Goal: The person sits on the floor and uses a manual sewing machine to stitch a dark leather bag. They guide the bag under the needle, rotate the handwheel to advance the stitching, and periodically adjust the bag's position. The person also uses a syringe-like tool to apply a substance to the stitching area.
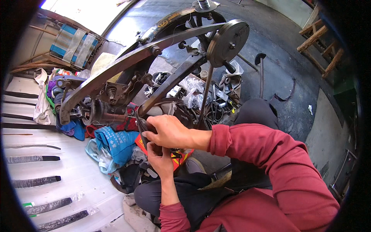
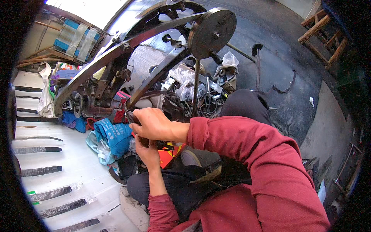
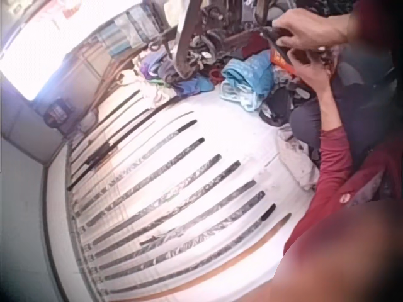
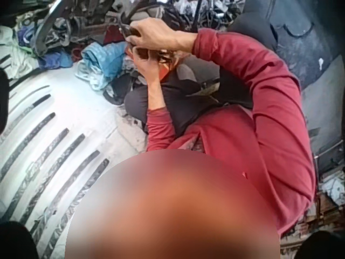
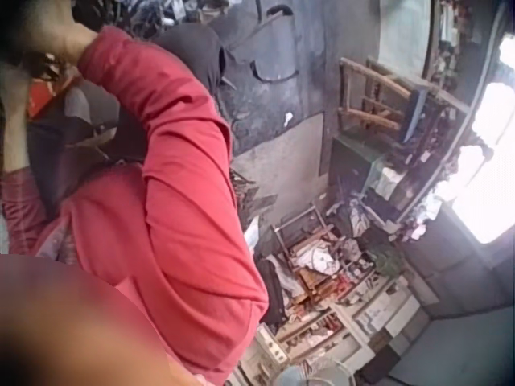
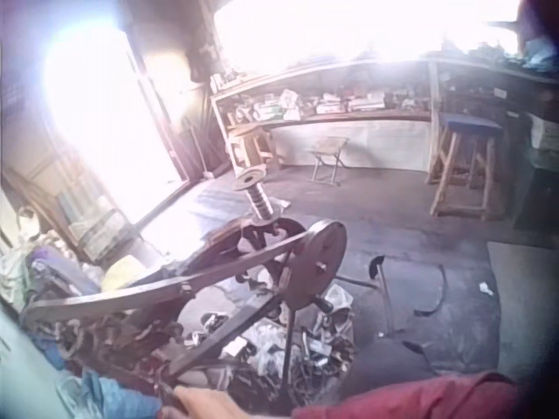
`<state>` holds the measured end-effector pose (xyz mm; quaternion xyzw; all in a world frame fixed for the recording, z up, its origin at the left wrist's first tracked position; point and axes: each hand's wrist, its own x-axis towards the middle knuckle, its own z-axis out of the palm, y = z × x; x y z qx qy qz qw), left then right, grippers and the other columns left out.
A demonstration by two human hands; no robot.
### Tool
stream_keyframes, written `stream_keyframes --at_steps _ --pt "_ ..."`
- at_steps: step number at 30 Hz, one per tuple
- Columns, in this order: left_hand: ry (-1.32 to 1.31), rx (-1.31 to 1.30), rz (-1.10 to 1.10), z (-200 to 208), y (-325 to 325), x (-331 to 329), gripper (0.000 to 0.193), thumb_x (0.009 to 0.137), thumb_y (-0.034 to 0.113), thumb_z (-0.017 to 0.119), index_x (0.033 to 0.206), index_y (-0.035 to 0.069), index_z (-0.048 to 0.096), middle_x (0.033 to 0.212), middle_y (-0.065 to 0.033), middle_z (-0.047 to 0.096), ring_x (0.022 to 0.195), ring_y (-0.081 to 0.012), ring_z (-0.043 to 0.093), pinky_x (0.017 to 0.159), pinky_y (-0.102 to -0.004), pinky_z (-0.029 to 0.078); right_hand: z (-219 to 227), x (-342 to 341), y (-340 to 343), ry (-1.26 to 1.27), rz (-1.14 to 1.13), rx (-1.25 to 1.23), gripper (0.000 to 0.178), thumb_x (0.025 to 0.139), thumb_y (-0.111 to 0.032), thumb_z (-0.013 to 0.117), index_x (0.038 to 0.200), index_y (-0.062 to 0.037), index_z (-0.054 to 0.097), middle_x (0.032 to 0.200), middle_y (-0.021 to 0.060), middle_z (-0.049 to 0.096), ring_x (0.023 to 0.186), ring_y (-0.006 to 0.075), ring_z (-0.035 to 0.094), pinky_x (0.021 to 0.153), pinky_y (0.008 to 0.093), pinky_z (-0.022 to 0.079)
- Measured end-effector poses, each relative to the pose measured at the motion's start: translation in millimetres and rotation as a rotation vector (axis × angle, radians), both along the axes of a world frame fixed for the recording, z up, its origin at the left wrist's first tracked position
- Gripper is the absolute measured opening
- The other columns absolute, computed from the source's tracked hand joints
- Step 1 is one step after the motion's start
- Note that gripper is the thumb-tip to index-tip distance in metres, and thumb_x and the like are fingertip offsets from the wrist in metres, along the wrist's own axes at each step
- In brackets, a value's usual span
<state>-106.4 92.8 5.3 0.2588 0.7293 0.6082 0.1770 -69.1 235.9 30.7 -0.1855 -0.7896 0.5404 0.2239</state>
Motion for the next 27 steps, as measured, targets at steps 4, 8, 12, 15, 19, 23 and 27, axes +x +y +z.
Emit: stream_keyframes --at_steps 4,8,12,15,19,23,27 --pt "0.027 -0.159 -0.032 -2 -6 -6 0.019 0.097 0.003 0.068 0.109 0.000 0.054 0.103 -0.0049 0.066 0.096 -0.0112 0.062 0.088 -0.0268 0.049 -4 -8 7 0.013 -0.067 -0.197 0.029 0.087 -0.027 0.072 0.090 0.0019 0.070 0.088 0.0260 0.071 0.086 0.0433 0.070 0.078 0.0501 0.055" --pt "0.041 -0.156 -0.008 -4 -8 -6 0.015 0.096 0.000 0.065 0.106 0.001 0.054 0.098 -0.0039 0.065 0.091 -0.0102 0.061 0.084 -0.0257 0.048 -11 -13 9 0.014 -0.089 -0.336 0.027 0.085 -0.023 0.073 0.088 0.0038 0.073 0.086 0.0262 0.071 0.086 0.0405 0.072 0.078 0.0457 0.055" --pt "0.026 -0.063 0.001 -4 -6 -5 0.016 0.095 0.004 0.068 0.099 0.002 0.052 0.086 -0.0001 0.059 0.079 -0.0070 0.057 0.074 -0.0232 0.047 -11 -16 7 0.095 -0.146 -0.395 0.025 0.083 -0.019 0.073 0.089 0.0057 0.073 0.085 0.0234 0.073 0.081 0.0349 0.073 0.078 0.0415 0.056" --pt "0.036 -0.120 0.012 -2 -7 -6 0.016 0.095 0.004 0.068 0.099 0.002 0.053 0.086 -0.0009 0.061 0.079 -0.0072 0.057 0.073 -0.0243 0.048 -8 -15 8 0.055 -0.121 -0.439 0.029 0.081 -0.018 0.070 0.094 0.0079 0.073 0.085 0.0230 0.074 0.078 0.0304 0.073 0.077 0.0398 0.056" --pt "0.098 -0.170 -0.010 0 -9 -7 0.013 0.095 0.000 0.064 0.102 0.001 0.053 0.092 -0.0034 0.064 0.084 -0.0090 0.059 0.074 -0.0246 0.048 -4 -15 11 -0.054 -0.066 -0.477 0.034 0.079 -0.019 0.068 0.093 0.0111 0.072 0.078 0.0222 0.072 0.074 0.0247 0.071 0.073 0.0382 0.055" --pt "0.058 -0.190 -0.007 2 -11 -8 0.014 0.094 -0.001 0.064 0.101 0.000 0.053 0.092 -0.0049 0.064 0.085 -0.0105 0.060 0.078 -0.0264 0.049 -5 -18 11 -0.065 -0.061 -0.476 0.034 0.079 -0.021 0.067 0.089 0.0121 0.072 0.070 0.0189 0.068 0.067 0.0207 0.068 0.068 0.0370 0.054" --pt "0.093 -0.189 0.002 6 -10 -7 0.015 0.091 -0.002 0.065 0.101 -0.001 0.054 0.091 -0.0052 0.064 0.086 -0.0117 0.060 0.080 -0.0280 0.049 -8 -21 11 -0.087 -0.053 -0.476 0.031 0.082 -0.020 0.068 0.087 0.0099 0.071 0.067 0.0117 0.065 0.061 0.0148 0.063 0.059 0.0338 0.051"
